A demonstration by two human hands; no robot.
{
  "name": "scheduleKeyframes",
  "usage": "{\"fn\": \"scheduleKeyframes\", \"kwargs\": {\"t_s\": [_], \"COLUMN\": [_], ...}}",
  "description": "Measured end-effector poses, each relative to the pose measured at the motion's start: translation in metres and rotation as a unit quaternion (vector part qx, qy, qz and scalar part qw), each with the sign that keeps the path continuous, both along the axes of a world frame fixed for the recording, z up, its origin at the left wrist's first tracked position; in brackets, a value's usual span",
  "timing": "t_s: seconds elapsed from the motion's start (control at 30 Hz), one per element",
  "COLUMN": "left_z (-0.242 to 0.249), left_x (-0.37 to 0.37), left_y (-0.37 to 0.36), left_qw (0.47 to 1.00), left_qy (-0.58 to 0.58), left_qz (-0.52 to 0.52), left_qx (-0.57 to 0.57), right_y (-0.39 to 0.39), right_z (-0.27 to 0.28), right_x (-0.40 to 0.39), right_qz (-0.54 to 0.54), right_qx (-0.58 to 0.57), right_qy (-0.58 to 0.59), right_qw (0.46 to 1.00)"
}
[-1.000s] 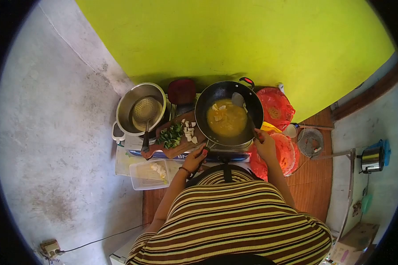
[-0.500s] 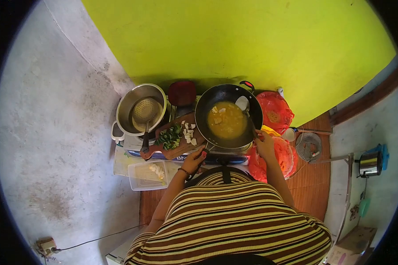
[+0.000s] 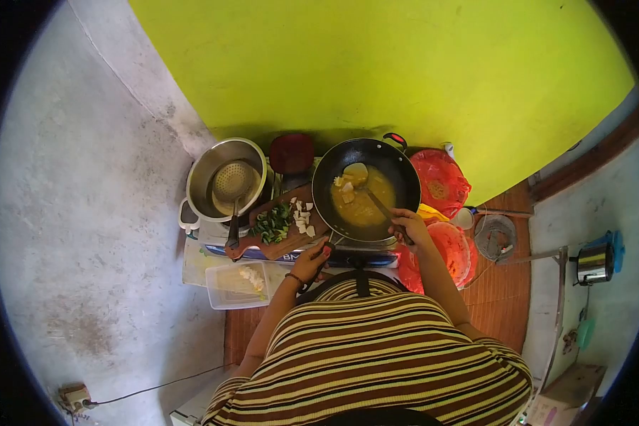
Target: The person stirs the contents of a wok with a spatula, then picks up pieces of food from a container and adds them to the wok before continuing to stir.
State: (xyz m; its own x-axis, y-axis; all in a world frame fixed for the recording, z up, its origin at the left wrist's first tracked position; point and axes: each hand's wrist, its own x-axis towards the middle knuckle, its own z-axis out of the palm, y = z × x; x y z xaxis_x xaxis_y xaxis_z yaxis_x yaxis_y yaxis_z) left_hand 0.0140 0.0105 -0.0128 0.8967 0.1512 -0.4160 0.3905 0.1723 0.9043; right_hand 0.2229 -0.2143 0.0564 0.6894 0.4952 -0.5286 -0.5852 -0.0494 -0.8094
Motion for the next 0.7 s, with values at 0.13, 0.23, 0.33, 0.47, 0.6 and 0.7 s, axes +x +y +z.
{"fn": "scheduleKeyframes", "kwargs": {"t_s": [0.13, 0.23, 0.33, 0.47, 0.6, 0.7], "left_z": [-0.012, -0.014, 0.028, 0.022, 0.018, 0.014], "left_x": [-0.001, -0.001, 0.001, 0.000, 0.000, 0.001], "left_y": [0.003, 0.004, -0.001, 0.002, 0.000, 0.002], "left_qw": [1.000, 1.000, 0.999, 0.998, 0.999, 0.998], "left_qy": [-0.016, -0.021, 0.034, 0.052, 0.033, 0.046], "left_qz": [-0.008, -0.012, 0.001, -0.010, 0.004, -0.002], "left_qx": [0.018, 0.005, -0.028, -0.040, -0.037, -0.036], "right_y": [-0.005, -0.010, -0.018, -0.030, -0.037, -0.039], "right_z": [0.005, 0.016, 0.019, 0.010, 0.014, 0.006], "right_x": [-0.003, -0.009, -0.012, -0.013, -0.016, -0.017], "right_qz": [0.017, 0.034, 0.034, -0.006, -0.009, -0.015], "right_qx": [0.028, 0.016, -0.034, -0.136, -0.200, -0.148], "right_qy": [-0.011, -0.063, -0.154, -0.247, -0.250, -0.172], "right_qw": [0.999, 0.997, 0.987, 0.959, 0.948, 0.974]}}
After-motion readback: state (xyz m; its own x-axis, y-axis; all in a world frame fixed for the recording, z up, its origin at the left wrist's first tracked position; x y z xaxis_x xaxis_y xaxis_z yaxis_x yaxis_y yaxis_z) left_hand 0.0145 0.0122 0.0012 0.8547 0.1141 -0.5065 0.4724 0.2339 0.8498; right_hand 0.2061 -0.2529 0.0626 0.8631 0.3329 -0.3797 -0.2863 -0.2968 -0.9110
